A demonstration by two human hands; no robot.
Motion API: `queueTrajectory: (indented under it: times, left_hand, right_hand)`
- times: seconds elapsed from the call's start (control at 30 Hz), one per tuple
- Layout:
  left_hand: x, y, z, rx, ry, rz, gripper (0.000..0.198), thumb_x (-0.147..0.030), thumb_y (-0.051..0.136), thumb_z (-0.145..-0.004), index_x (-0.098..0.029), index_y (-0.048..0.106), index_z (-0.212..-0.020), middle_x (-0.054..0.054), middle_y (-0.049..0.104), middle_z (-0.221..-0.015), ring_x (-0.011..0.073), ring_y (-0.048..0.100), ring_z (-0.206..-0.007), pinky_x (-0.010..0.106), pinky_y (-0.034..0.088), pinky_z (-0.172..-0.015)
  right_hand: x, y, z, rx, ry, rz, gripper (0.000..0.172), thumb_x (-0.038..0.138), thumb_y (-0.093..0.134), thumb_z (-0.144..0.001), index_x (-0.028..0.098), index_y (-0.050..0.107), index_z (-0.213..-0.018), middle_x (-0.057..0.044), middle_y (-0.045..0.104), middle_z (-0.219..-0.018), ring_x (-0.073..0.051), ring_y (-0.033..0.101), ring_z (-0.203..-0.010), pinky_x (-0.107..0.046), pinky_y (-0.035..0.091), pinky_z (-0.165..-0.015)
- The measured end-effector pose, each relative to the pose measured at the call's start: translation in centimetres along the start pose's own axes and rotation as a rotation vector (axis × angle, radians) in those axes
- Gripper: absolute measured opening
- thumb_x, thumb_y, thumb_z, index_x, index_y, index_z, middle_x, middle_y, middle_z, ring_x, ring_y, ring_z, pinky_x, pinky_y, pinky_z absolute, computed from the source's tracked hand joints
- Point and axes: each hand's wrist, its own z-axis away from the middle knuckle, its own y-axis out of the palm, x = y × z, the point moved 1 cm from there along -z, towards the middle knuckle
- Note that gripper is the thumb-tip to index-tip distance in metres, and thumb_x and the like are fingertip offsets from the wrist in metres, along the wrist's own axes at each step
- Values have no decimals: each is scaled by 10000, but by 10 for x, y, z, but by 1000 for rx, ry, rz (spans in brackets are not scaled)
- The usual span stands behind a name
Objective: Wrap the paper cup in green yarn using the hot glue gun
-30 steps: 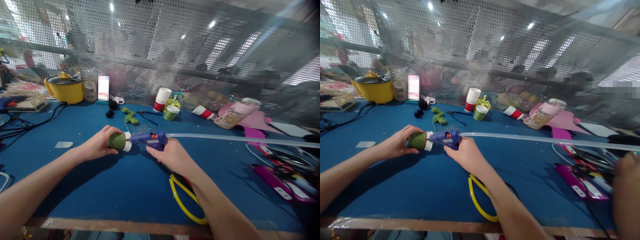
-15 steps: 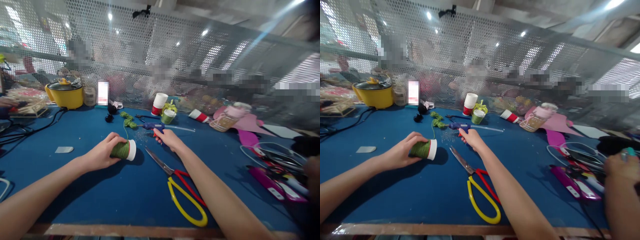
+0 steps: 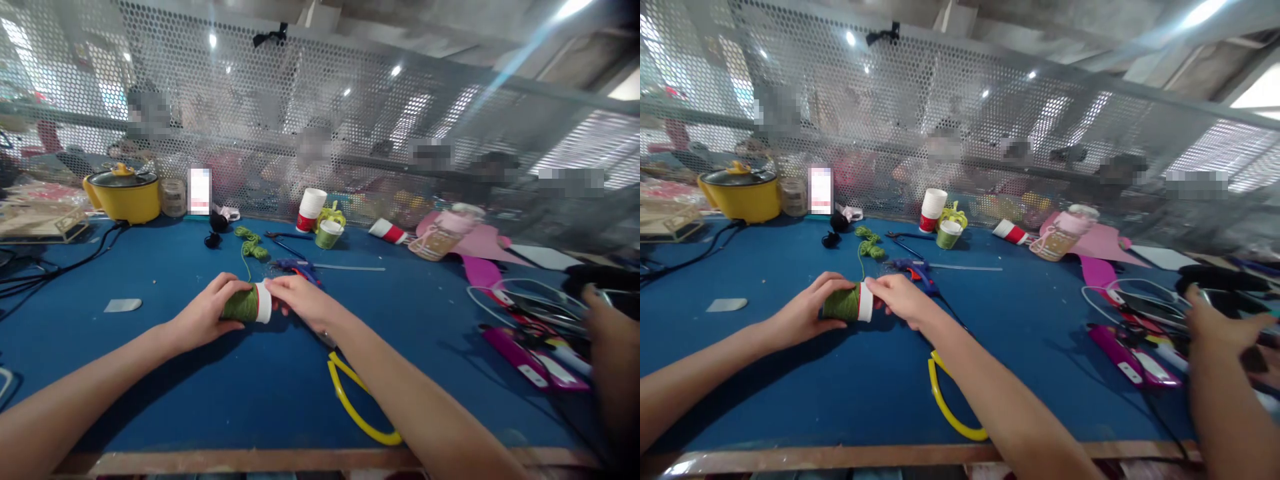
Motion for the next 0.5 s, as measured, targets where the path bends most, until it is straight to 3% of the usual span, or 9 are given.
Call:
queueTrajectory:
  times: [0.17,0.23,0.4,0.5]
  left_hand:
    - [2,-25,-16,147,-1,-41,664,-415,656,-671,-225,341,-1224,113,498,-1155,259,504,-1040,410,423,-875]
    - [16,-46,-35,59,-122,-88,590,-428,559,-745,-179,339,-1232,122,553,-1083,245,551,-973,384,450,-823]
    - [89,-97,-97,-224,-317,-453,626,-285,528,-741,-101,280,-1286,130,576,-1100,272,521,-1035,393,381,-908]
    - [138,-111,-124,-309,-388,-513,718,-220,515,-722,-75,170,-1335,177,510,-1210,346,420,-1129,489,311,-938]
  right_hand:
    - [-11,8,-1,-83,39,-185,169,230,507,-749,152,497,-599,39,452,-506,-60,382,-444,-195,264,-414]
    - [-14,6,0,-87,28,-183,174,248,508,-743,154,490,-598,40,453,-507,-60,380,-444,-196,262,-420]
    - [-20,6,7,-64,10,-110,224,333,501,-756,157,474,-620,44,437,-530,-60,363,-460,-203,276,-459]
    - [-20,7,11,-29,34,-69,236,355,479,-778,159,475,-645,49,412,-528,-62,342,-462,-205,261,-461]
